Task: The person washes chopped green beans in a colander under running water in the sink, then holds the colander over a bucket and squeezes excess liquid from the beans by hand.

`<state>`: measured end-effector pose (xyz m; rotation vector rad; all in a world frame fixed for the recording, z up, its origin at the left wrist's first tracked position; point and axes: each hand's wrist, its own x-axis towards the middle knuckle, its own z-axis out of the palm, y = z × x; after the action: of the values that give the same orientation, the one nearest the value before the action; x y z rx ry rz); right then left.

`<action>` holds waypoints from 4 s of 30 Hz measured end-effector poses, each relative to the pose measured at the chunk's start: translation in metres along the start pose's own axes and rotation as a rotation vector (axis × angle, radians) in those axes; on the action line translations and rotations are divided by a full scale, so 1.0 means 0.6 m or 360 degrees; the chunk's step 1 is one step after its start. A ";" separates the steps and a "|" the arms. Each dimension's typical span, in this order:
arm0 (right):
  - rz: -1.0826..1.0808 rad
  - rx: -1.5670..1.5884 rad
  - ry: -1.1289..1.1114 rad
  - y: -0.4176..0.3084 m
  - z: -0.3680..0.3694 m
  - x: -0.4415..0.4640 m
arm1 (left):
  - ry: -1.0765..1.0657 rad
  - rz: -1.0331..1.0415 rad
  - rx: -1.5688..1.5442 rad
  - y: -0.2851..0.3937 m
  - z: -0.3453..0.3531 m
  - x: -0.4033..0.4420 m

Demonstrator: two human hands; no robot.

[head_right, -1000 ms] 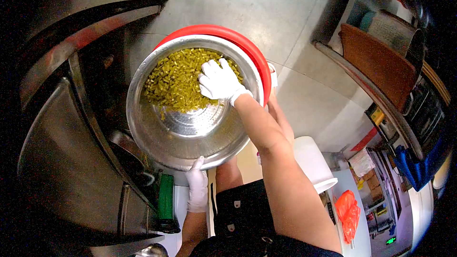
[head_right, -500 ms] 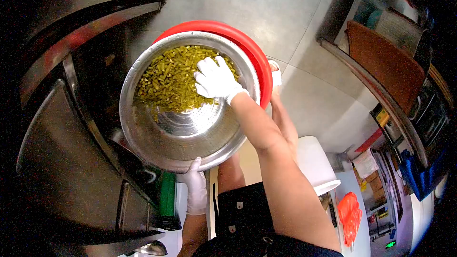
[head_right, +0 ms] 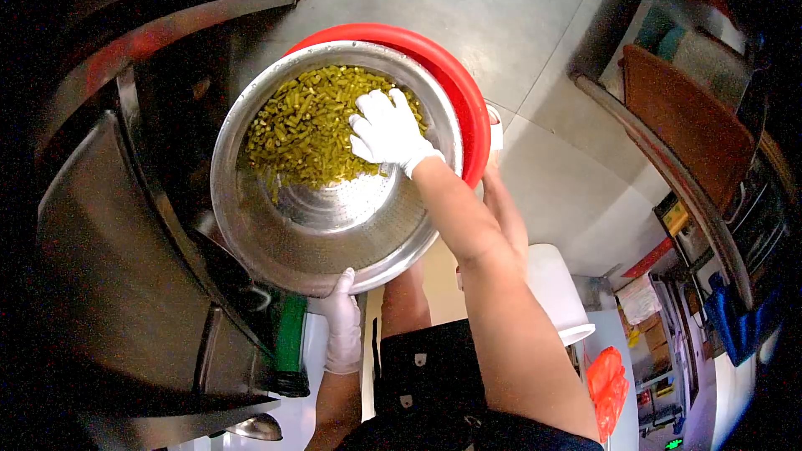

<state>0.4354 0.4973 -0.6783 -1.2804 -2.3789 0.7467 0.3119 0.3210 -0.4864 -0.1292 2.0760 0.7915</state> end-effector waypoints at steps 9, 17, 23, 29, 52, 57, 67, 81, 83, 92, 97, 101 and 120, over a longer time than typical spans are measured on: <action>0.0144 -0.0026 -0.0127 -0.067 -0.046 -0.018 | 0.0235 0.0688 0.0307 0.149 -0.028 0.041; 0.0066 0.0013 -0.0233 -0.134 -0.140 0.028 | 0.0191 0.0737 0.0504 0.160 -0.024 0.100; -0.0943 -0.0126 -0.0231 -0.155 -0.064 0.157 | 0.0198 0.0817 0.0568 0.145 -0.040 0.118; -0.1178 0.0361 -0.0376 -0.046 -0.064 0.185 | 0.0193 0.0797 0.0608 0.146 -0.039 0.115; -0.0505 -0.0092 -0.0222 -0.058 -0.057 0.075 | 0.0175 0.0808 0.0482 0.146 -0.034 0.121; -0.0467 -0.0062 -0.0260 -0.052 -0.051 0.078 | 0.0179 0.0781 0.0420 0.166 -0.019 0.123; -0.0454 -0.0033 -0.0206 -0.040 -0.054 0.078 | 0.0191 0.0680 0.0598 0.177 -0.010 0.111; -0.0450 -0.0027 -0.0312 -0.035 -0.049 0.078 | 0.0150 0.0737 0.0611 0.171 -0.018 0.120; -0.0451 -0.0026 -0.0308 -0.034 -0.046 0.077 | 0.0151 0.0728 0.0599 0.171 -0.019 0.121; -0.0465 -0.0032 -0.0282 -0.031 -0.044 0.073 | 0.0130 0.0750 0.0517 0.169 -0.016 0.123; -0.0476 -0.0015 -0.0269 -0.028 -0.043 0.075 | 0.0180 0.0857 0.0483 0.164 -0.014 0.126; -0.0482 -0.0015 -0.0262 -0.025 -0.041 0.074 | 0.0184 0.0853 0.0597 0.163 -0.019 0.128; -0.0497 0.0049 -0.0261 -0.016 -0.050 0.077 | 0.0197 0.0743 0.0639 0.178 -0.007 0.100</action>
<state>0.4196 0.5407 -0.6467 -0.8330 -2.6019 0.8116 0.2331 0.4145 -0.4790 0.5564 2.3746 0.6260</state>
